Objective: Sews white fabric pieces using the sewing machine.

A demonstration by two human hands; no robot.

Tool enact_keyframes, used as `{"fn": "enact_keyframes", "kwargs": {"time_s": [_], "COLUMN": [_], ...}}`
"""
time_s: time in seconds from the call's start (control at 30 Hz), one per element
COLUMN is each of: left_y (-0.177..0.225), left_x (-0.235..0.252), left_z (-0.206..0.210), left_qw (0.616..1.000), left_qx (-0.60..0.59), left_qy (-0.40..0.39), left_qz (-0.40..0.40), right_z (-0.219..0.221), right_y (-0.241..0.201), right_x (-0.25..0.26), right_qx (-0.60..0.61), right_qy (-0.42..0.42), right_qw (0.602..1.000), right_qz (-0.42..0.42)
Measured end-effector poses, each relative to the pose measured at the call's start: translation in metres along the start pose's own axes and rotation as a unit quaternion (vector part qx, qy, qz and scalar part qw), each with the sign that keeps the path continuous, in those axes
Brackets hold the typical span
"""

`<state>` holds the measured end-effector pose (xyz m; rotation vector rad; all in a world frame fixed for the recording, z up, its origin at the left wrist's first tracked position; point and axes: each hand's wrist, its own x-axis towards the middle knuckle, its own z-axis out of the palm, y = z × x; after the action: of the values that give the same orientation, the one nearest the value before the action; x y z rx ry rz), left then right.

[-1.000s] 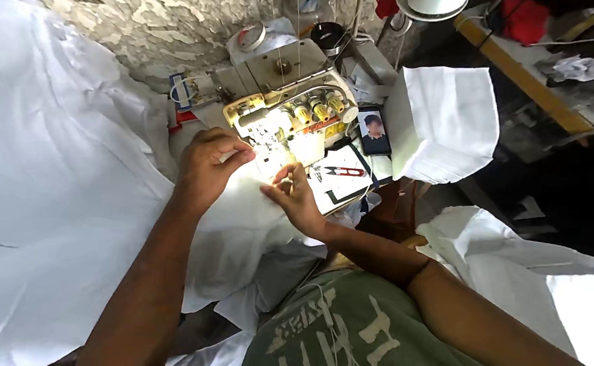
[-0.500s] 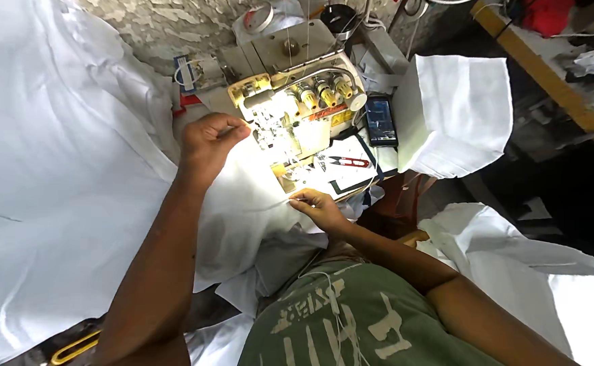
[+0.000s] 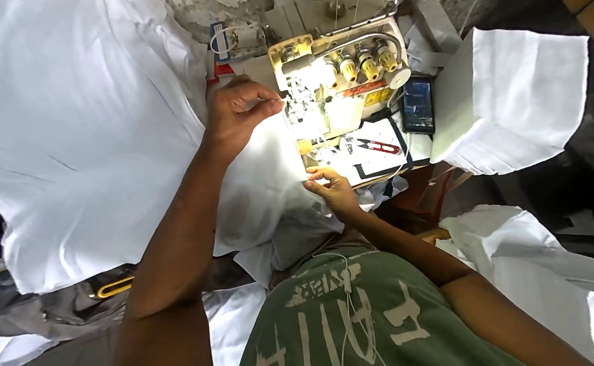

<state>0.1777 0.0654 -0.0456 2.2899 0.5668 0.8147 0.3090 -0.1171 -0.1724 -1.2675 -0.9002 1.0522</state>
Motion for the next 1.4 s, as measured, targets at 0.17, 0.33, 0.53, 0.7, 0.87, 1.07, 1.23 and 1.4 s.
{"fn": "enact_keyframes", "kwargs": {"time_s": [0.17,0.33,0.53,0.7,0.87,1.07,1.23,1.4], "left_y": [0.006,0.042,0.074,0.051,0.081,0.092,0.087,0.076], "left_x": [-0.009,-0.033,-0.066,-0.109,-0.112,-0.116,-0.116,-0.117], "left_z": [-0.012,-0.029,-0.043,-0.079,-0.064,-0.069,-0.073,-0.081], "left_qw": [0.998,0.998,0.992,0.991,0.988,0.984,0.986,0.985], "left_qx": [-0.062,0.068,0.118,0.083,0.103,0.125,0.113,0.092], "left_qy": [-0.008,0.006,0.04,0.106,0.113,0.117,0.119,0.141], "left_qz": [0.003,0.017,0.028,-0.012,-0.022,-0.039,-0.036,-0.032], "right_z": [-0.006,-0.013,-0.011,-0.014,-0.001,0.004,0.003,0.005], "right_y": [-0.005,-0.015,-0.024,-0.057,-0.045,-0.051,-0.049,-0.06], "right_x": [0.002,-0.002,-0.001,-0.015,0.002,-0.004,-0.003,-0.011], "right_qx": [0.094,0.034,0.024,0.017,-0.038,-0.06,-0.005,0.032], "right_qy": [-0.073,-0.161,-0.196,-0.242,-0.266,-0.23,-0.231,-0.252], "right_qw": [0.993,0.986,0.976,0.951,0.947,0.95,0.954,0.959], "right_qz": [0.017,-0.013,-0.094,-0.19,-0.177,-0.201,-0.19,-0.125]}}
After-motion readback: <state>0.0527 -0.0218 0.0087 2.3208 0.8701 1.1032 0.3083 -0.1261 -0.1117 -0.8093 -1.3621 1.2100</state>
